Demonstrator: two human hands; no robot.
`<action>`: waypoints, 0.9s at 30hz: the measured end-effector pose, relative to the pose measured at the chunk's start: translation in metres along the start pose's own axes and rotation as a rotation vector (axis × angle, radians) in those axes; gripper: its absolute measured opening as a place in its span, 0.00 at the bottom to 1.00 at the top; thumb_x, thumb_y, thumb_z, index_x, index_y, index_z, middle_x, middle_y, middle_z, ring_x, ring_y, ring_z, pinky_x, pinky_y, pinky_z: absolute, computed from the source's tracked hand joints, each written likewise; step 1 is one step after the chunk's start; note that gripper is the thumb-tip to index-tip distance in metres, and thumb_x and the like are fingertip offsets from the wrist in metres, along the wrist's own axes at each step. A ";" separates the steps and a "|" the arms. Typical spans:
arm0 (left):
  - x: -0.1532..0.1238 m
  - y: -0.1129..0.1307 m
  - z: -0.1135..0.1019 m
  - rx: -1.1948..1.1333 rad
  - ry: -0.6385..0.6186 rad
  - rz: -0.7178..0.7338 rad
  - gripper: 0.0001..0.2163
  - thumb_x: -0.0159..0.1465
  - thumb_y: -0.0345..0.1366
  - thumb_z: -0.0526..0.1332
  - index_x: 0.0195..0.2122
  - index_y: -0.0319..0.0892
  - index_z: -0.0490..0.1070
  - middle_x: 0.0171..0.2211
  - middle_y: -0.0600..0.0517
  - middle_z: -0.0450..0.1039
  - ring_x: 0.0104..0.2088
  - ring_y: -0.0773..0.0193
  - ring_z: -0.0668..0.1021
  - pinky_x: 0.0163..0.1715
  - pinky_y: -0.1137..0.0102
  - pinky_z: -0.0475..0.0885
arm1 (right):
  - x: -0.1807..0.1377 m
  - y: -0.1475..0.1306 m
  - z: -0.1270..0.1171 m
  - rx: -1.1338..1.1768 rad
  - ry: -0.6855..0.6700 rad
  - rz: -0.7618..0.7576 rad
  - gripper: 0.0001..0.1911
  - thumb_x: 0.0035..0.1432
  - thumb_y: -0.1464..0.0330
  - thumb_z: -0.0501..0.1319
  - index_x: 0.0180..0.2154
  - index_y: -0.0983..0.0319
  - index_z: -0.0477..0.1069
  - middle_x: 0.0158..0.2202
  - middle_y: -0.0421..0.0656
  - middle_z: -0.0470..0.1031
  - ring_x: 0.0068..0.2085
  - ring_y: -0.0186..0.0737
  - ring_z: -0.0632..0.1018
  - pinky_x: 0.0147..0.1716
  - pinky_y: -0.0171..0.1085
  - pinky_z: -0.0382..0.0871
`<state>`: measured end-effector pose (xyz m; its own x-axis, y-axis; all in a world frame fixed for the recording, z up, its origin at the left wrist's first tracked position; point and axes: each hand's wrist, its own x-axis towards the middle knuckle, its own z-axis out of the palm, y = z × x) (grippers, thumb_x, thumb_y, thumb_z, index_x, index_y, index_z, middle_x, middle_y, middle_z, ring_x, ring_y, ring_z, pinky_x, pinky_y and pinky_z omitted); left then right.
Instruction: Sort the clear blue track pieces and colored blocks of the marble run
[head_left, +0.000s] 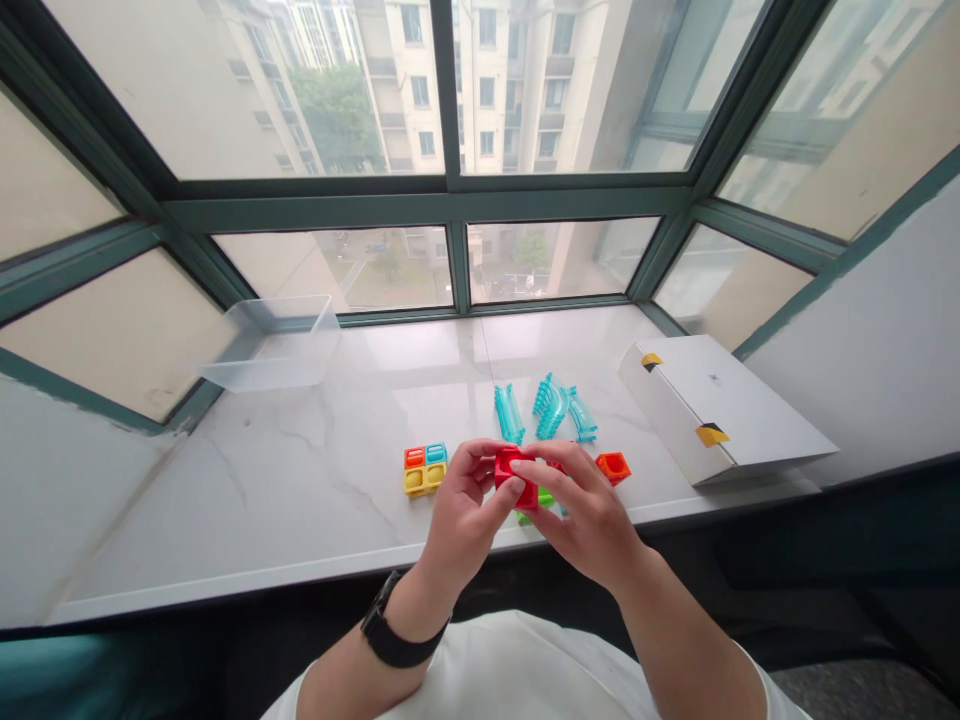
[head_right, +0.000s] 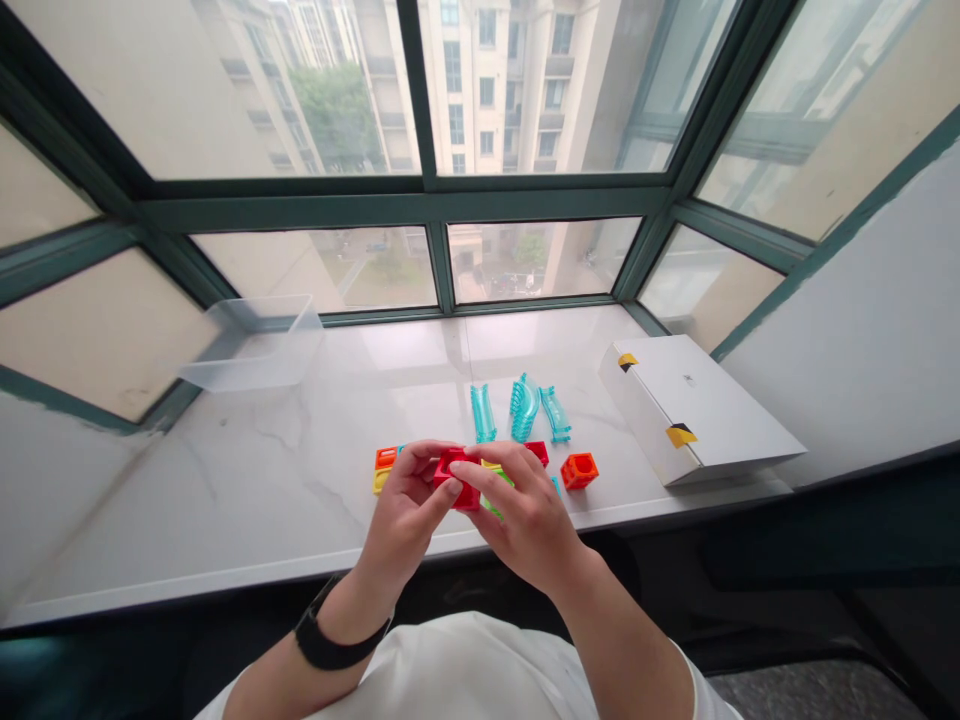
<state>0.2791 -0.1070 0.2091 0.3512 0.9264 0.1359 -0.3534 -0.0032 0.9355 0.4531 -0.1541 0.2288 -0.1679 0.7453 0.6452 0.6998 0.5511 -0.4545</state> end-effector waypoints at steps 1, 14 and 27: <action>0.001 -0.001 0.000 0.002 -0.021 -0.007 0.15 0.66 0.40 0.71 0.52 0.46 0.73 0.50 0.46 0.77 0.48 0.57 0.81 0.48 0.65 0.79 | -0.001 0.003 -0.003 0.004 0.000 0.005 0.21 0.68 0.71 0.64 0.60 0.51 0.71 0.55 0.47 0.76 0.56 0.50 0.78 0.54 0.49 0.78; 0.013 -0.026 -0.021 0.268 -0.044 -0.022 0.13 0.71 0.45 0.63 0.53 0.46 0.74 0.53 0.45 0.78 0.55 0.55 0.79 0.58 0.59 0.74 | -0.034 0.087 -0.071 -0.225 -0.053 0.341 0.21 0.66 0.68 0.61 0.60 0.54 0.68 0.56 0.49 0.76 0.58 0.55 0.77 0.56 0.55 0.76; 0.111 -0.048 -0.010 1.043 -0.464 0.070 0.08 0.67 0.41 0.67 0.46 0.48 0.78 0.45 0.51 0.83 0.45 0.57 0.82 0.45 0.64 0.77 | -0.051 0.139 -0.054 -0.240 -0.242 0.449 0.25 0.60 0.72 0.60 0.59 0.56 0.72 0.57 0.48 0.78 0.60 0.54 0.76 0.62 0.57 0.70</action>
<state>0.3266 -0.0002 0.1762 0.7223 0.6840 0.1027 0.4310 -0.5612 0.7066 0.5963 -0.1356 0.1662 0.0485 0.9674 0.2485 0.8730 0.0799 -0.4812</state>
